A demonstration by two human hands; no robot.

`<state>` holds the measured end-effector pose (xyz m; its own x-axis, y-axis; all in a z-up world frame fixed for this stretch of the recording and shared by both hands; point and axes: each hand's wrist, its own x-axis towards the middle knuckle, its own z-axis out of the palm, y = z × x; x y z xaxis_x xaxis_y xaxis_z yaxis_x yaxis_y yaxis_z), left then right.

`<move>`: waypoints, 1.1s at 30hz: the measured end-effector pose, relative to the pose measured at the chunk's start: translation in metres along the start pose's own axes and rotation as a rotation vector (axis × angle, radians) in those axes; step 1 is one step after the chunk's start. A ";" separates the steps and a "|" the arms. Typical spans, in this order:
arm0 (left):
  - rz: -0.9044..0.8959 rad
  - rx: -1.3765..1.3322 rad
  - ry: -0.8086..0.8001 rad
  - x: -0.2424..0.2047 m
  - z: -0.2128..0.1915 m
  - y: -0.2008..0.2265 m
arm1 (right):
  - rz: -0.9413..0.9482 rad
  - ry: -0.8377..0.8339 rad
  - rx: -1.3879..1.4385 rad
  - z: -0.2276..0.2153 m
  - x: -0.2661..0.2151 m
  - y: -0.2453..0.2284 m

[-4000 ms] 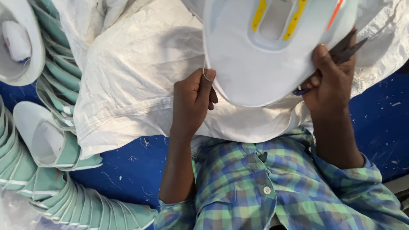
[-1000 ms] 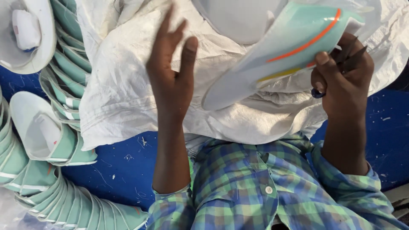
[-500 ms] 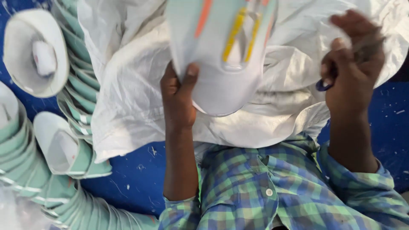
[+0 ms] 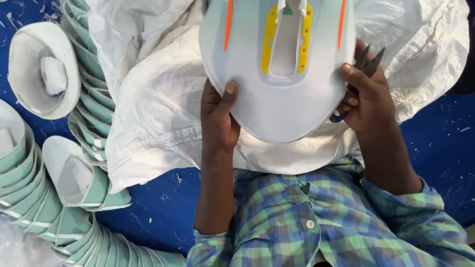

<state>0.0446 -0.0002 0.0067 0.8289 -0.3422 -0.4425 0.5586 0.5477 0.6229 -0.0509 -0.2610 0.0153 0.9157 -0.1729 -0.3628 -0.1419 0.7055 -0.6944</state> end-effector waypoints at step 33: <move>0.167 0.639 -0.132 -0.013 -0.019 -0.033 | -0.206 0.166 -0.497 -0.014 -0.004 0.006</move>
<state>0.0147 0.0010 -0.0204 0.8795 -0.4048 -0.2501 0.2966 0.0553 0.9534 -0.0605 -0.2658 0.0038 0.8776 -0.4068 -0.2537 -0.1630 0.2444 -0.9559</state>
